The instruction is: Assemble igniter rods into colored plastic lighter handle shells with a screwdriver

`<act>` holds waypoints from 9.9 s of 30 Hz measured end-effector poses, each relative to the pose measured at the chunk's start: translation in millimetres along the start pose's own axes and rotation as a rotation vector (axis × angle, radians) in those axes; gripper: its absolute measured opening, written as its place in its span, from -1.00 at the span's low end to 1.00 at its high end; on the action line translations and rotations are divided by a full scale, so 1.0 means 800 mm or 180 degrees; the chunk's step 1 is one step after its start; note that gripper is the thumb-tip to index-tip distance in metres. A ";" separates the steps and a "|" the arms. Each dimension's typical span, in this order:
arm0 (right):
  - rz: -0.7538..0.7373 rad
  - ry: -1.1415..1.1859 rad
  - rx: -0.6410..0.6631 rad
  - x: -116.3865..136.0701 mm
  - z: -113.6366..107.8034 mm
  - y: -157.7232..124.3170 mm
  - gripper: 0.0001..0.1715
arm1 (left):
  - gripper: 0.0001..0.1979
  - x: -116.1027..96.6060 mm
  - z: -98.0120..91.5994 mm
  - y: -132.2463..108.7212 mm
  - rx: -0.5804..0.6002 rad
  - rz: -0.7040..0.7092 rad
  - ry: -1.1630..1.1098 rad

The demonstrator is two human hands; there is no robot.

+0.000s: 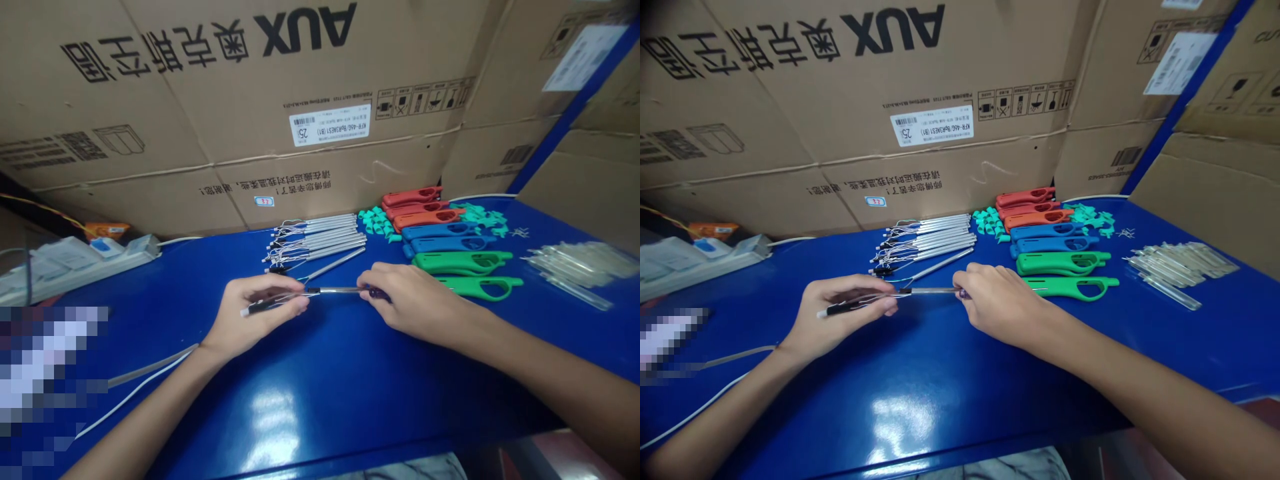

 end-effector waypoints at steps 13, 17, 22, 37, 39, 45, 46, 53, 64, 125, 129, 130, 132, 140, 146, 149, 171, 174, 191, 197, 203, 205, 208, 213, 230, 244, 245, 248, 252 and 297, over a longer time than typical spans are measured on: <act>-0.0033 0.0143 0.0085 0.002 -0.004 -0.001 -0.74 | -0.96 -0.005 0.000 0.001 -0.0080 0.0303 0.0291; -0.0065 0.0068 0.0141 0.003 -0.002 0.000 -0.70 | -0.94 -0.009 0.002 0.002 -0.0151 0.0495 0.0558; -0.0067 -0.0042 0.0157 0.003 -0.001 0.000 -0.70 | -0.94 -0.010 0.004 0.001 -0.0126 0.0435 0.0433; -0.0202 0.0169 0.0259 0.006 0.001 -0.003 -0.78 | -0.90 -0.003 0.003 -0.001 -0.0232 0.0141 0.0043; -0.0259 0.0162 0.0249 0.005 0.001 -0.004 -0.76 | -0.91 -0.003 0.003 -0.001 -0.0206 0.0144 0.0065; -0.0297 0.0242 0.0235 0.005 0.000 -0.005 -0.75 | -0.93 -0.002 0.003 0.001 -0.0170 0.0157 0.0060; -0.0299 0.0247 0.0238 0.005 0.000 -0.005 -0.75 | -0.92 -0.002 0.003 0.001 -0.0167 0.0149 0.0057; -0.0405 0.0190 0.0238 0.005 0.001 -0.005 -0.70 | -0.92 -0.002 0.001 0.002 -0.0241 0.0112 0.0158; -0.0497 0.0747 0.0539 0.004 0.005 -0.009 -0.73 | -0.92 -0.003 -0.001 0.003 -0.0286 0.0170 0.0221; -0.0035 0.3527 0.2624 0.012 0.029 0.003 -0.89 | -0.81 0.024 0.006 0.004 -0.0061 -0.1054 -0.1151; -0.0007 0.3625 0.2691 0.011 0.031 0.004 -0.92 | -0.81 0.026 0.008 0.004 -0.0143 -0.1184 -0.1402; 0.0004 0.3638 0.2700 0.011 0.031 0.005 -0.93 | -0.81 0.026 0.008 0.004 -0.0163 -0.1200 -0.1436; 0.0028 0.3656 0.2717 0.010 0.032 0.006 -0.94 | -0.82 0.026 0.008 0.003 -0.0182 -0.1239 -0.1486; 0.0061 0.3607 0.2732 0.006 0.040 0.008 -0.84 | -0.79 0.027 0.008 0.001 -0.0131 -0.1494 -0.1559; -0.0002 0.3676 0.2860 0.008 0.041 0.008 -0.89 | -0.82 0.025 0.009 0.003 0.0076 -0.1574 -0.1836; -0.0026 0.3702 0.2927 0.006 0.042 0.008 -0.87 | -0.82 0.023 0.010 0.003 0.0141 -0.1719 -0.1965; -0.0079 0.3711 0.3040 0.003 0.046 0.008 -0.90 | -0.79 0.026 0.002 0.004 0.0060 -0.1707 -0.1602; -0.0078 0.3701 0.3045 0.003 0.046 0.008 -0.91 | -0.79 0.025 0.005 0.003 0.0070 -0.1739 -0.1572; -0.0004 0.3189 0.2426 0.005 0.038 0.008 -0.78 | -0.80 0.022 0.000 0.003 0.0361 -0.1375 -0.1396; -0.0085 0.3117 0.2062 0.005 0.032 0.006 -0.74 | -0.79 0.018 0.000 0.003 0.0555 -0.1048 -0.1484; -0.0137 0.3135 0.1966 0.008 0.029 0.003 -0.72 | -0.81 0.014 0.003 0.006 0.0685 -0.1019 -0.1481; -0.0133 0.3130 0.1936 0.008 0.029 0.003 -0.72 | -0.83 0.014 0.004 0.007 0.0745 -0.1026 -0.1468; -0.0175 0.3129 0.1889 0.008 0.029 0.004 -0.74 | -0.87 0.015 0.005 0.006 0.0812 -0.1017 -0.1509; -0.0304 0.2764 0.1405 0.006 0.023 0.007 -0.81 | -0.84 0.015 0.001 0.007 0.0910 -0.1043 -0.1517; -0.0228 0.0212 -0.0262 0.008 0.039 -0.002 -0.78 | -0.74 0.010 0.005 0.001 0.1457 0.0290 0.1542; -0.0206 0.2983 -0.0598 -0.006 -0.039 0.001 -0.84 | -0.75 0.056 0.010 0.043 0.0899 0.0671 0.2490; -0.0187 0.2932 -0.0780 -0.009 -0.043 0.001 -0.85 | -0.76 0.060 0.010 0.050 0.0894 0.0691 0.2504; -0.0178 0.2598 -0.1217 -0.019 -0.044 0.005 -0.80 | -0.81 0.067 0.010 0.067 0.0855 0.0752 0.2547; -0.0373 0.2050 -0.1478 -0.025 -0.030 0.011 -0.78 | -0.83 0.069 0.015 0.074 0.0705 0.0832 0.2601; -0.1106 0.0519 -0.0373 0.015 0.055 0.020 -0.80 | -0.73 0.077 -0.033 0.048 -0.0402 0.0650 0.2396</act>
Point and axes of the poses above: each hand's wrist, its own y-axis towards the middle knuckle, its own z-axis out of the palm, x = y × z, the point moved 3 cm from there along y, towards the middle knuckle, and after that the axes turned 9 degrees about z, right-handed, at the moved point
